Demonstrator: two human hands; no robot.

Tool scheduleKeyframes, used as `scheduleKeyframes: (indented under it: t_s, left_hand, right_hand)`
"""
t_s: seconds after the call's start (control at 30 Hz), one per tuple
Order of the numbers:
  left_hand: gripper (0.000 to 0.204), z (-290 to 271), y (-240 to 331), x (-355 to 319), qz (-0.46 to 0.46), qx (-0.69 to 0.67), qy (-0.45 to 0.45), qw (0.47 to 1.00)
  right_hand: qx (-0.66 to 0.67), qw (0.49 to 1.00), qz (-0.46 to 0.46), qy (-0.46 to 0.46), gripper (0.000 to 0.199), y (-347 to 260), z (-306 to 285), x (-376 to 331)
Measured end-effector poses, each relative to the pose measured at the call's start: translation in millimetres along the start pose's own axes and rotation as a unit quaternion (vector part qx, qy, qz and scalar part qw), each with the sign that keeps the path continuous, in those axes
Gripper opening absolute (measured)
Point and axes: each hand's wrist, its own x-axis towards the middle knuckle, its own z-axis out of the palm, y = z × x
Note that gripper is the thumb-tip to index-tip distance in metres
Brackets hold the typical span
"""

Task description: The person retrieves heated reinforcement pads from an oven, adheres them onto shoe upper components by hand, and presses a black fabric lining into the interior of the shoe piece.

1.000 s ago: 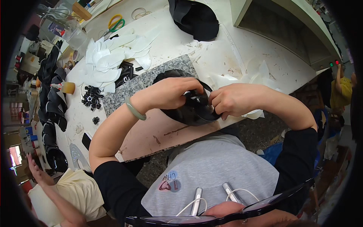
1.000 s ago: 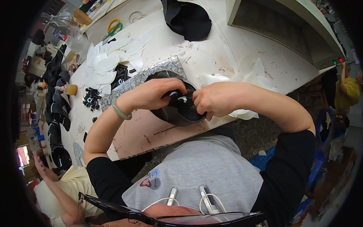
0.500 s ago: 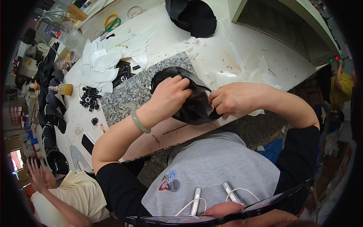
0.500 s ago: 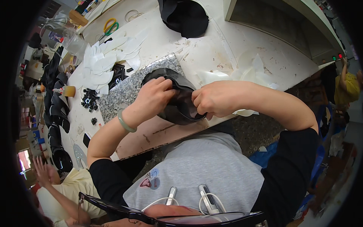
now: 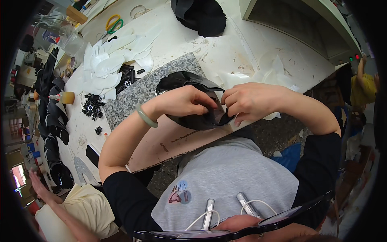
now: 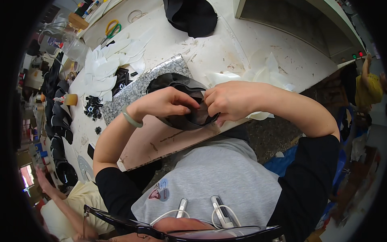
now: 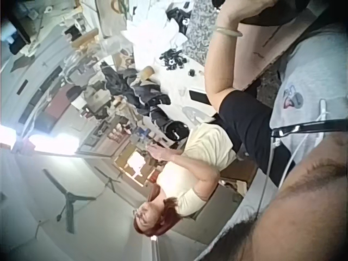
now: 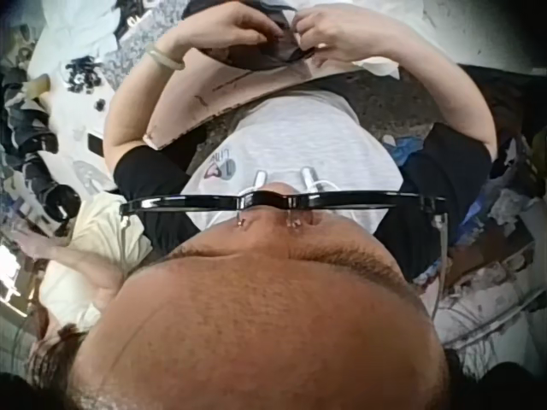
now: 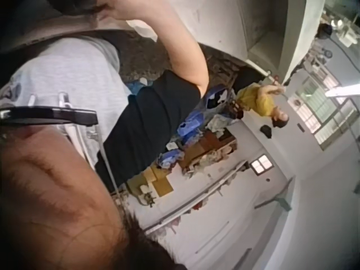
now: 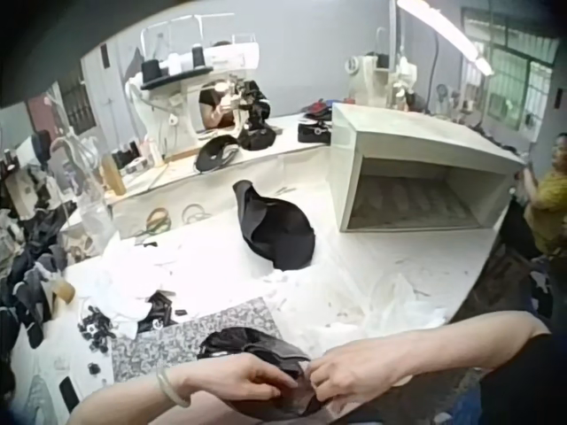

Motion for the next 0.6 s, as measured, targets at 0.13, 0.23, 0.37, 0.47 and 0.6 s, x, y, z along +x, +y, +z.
scheduleKeyframes:
  t_s: [0.13,0.23,0.37,0.47,0.6]
  left_hand:
    - [0.024,-10.8,-1.6,8.1,-0.037,0.032,-0.072,0.996]
    - [0.026,-13.8,-12.9,6.0,-0.018,0.090,-0.043,0.995]
    - [0.026,-18.3,1.1,-2.0,-0.047,0.128,0.031,0.990]
    - [0.028,-18.8,-3.0,-7.8,-0.015,0.143,0.068,0.987]
    - [0.034,-21.5,-1.0,-7.8,-0.051,0.131,0.040,0.989]
  right_hand:
    - [-0.047,0.999,0.002,0.016,0.025,0.6,-1.0,0.3]
    - [-0.077,0.996,-0.005,0.034,0.026,3.0,-3.0,-1.4]
    - [-0.021,0.997,0.035,0.068,0.025,18.7,-10.1,-8.0]
    - [0.018,0.993,0.106,0.043,0.023,24.7,-19.5,-8.9]
    - [0.049,0.982,0.179,0.035,0.018,23.9,-21.1,-4.5]
